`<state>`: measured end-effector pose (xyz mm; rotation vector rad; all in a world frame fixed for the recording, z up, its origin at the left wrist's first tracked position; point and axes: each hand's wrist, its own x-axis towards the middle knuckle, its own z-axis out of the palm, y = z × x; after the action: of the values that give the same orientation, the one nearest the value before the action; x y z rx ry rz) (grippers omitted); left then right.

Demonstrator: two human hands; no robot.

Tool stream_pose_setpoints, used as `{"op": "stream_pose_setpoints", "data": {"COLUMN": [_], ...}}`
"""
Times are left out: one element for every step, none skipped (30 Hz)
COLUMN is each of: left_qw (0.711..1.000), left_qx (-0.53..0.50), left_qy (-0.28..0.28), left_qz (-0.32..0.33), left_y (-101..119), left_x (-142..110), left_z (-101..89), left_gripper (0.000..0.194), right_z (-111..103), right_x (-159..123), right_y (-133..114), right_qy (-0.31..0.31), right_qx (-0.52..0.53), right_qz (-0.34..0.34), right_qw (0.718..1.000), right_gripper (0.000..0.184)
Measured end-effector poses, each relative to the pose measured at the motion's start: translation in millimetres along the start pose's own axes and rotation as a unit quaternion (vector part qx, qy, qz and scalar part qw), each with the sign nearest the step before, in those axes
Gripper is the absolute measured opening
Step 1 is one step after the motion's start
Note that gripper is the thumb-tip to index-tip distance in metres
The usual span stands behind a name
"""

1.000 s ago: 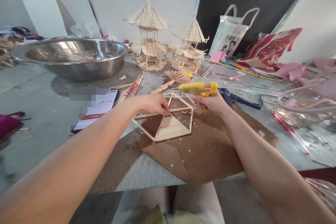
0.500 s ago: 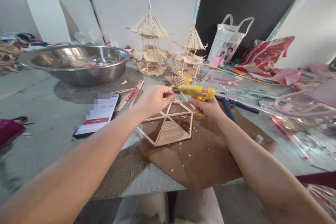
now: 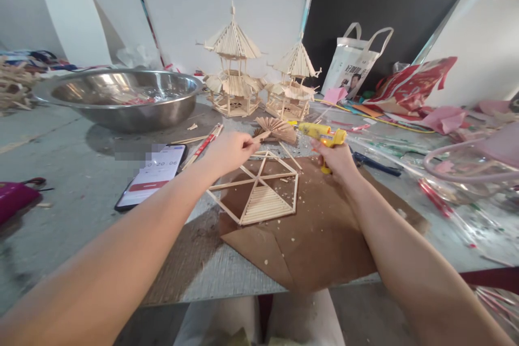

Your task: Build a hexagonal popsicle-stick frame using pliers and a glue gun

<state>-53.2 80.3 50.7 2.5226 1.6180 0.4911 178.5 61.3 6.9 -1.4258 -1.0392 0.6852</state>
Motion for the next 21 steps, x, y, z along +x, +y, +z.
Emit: {"op": "stream_pose_setpoints", "data": {"left_qw": [1.000,1.000,0.999,0.999,0.999,0.998,0.998,0.998,0.997,0.997,0.996,0.996,0.996,0.996,0.997,0.998,0.998,0.998,0.998,0.999,0.999], "left_qx": [0.007,0.013,0.018,0.023,0.027,0.030,0.033,0.035,0.037,0.040,0.043,0.045,0.045,0.041,0.036,0.031,0.030,0.030,0.031,0.033,0.034], "left_qy": [-0.014,-0.026,-0.034,-0.040,-0.044,-0.049,-0.054,-0.059,-0.064,-0.068,-0.071,-0.072,-0.069,-0.064,-0.057,-0.049,-0.040,-0.033,-0.026,-0.022,-0.019], "left_qz": [-0.003,-0.004,-0.005,-0.006,-0.007,-0.009,-0.010,-0.012,-0.016,-0.021,-0.026,-0.031,-0.036,-0.037,-0.040,-0.039,-0.039,-0.038,-0.037,-0.034,-0.030], "left_y": [-1.2,-2.5,-3.9,-5.4,-6.8,-8.1,-9.1,-10.0,-10.5,-11.0,-11.4,-12.0,-12.7,-13.7,-15.0,-16.4,-17.9,-19.2,-20.4,-21.4,-22.1], "left_x": [0.9,1.9,3.0,3.9,4.7,5.2,5.2,4.8,3.7,2.2,0.0,-2.5,-5.4,-8.3,-11.2,-13.8,-16.0,-17.6,-18.8,-19.5,-19.8], "left_z": [0.5,0.9,1.3,1.6,1.7,1.8,2.0,2.3,2.9,3.9,5.4,7.2,9.3,11.6,14.0,16.2,18.2,20.0,21.4,22.7,23.8], "left_gripper": [0.034,0.033,0.032,0.031,0.031,0.030,0.030,0.030,0.029,0.029,0.029,0.028,0.028,0.027,0.026,0.026,0.026,0.027,0.027,0.028,0.029], "right_z": [-1.7,-3.2,-4.5,-5.6,-6.5,-7.1,-7.6,-7.7,-7.6,-7.1,-6.3,-5.2,-3.9,-2.5,-1.0,0.5,1.9,3.2,4.4,5.3,6.2], "right_x": [2.7,5.3,7.8,10.2,12.3,14.0,15.4,16.3,16.7,16.7,16.3,15.6,14.9,14.3,13.8,13.8,14.1,14.9,16.1,17.6,19.4], "right_y": [1.3,3.0,4.9,6.9,8.9,10.7,12.3,13.5,14.3,14.8,15.2,15.7,16.3,17.3,18.5,19.9,21.4,22.8,24.0,24.9,25.3], "right_qy": [0.001,0.000,-0.002,-0.007,-0.013,-0.020,-0.028,-0.035,-0.041,-0.047,-0.051,-0.054,-0.057,-0.058,-0.059,-0.058,-0.056,-0.053,-0.050,-0.045,-0.040], "right_qx": [0.013,0.029,0.046,0.063,0.078,0.092,0.103,0.112,0.118,0.123,0.126,0.130,0.132,0.134,0.135,0.135,0.136,0.138,0.141,0.145,0.148], "right_qz": [0.013,0.026,0.039,0.053,0.067,0.081,0.094,0.104,0.112,0.117,0.120,0.123,0.126,0.128,0.131,0.134,0.136,0.136,0.136,0.135,0.134], "right_qw": [1.000,0.999,0.998,0.997,0.995,0.992,0.990,0.988,0.986,0.984,0.983,0.982,0.982,0.981,0.980,0.980,0.980,0.980,0.979,0.979,0.979], "right_gripper": [0.028,0.027,0.026,0.025,0.023,0.022,0.021,0.021,0.021,0.021,0.022,0.023,0.024,0.025,0.026,0.027,0.027,0.025,0.023,0.020,0.017]}}
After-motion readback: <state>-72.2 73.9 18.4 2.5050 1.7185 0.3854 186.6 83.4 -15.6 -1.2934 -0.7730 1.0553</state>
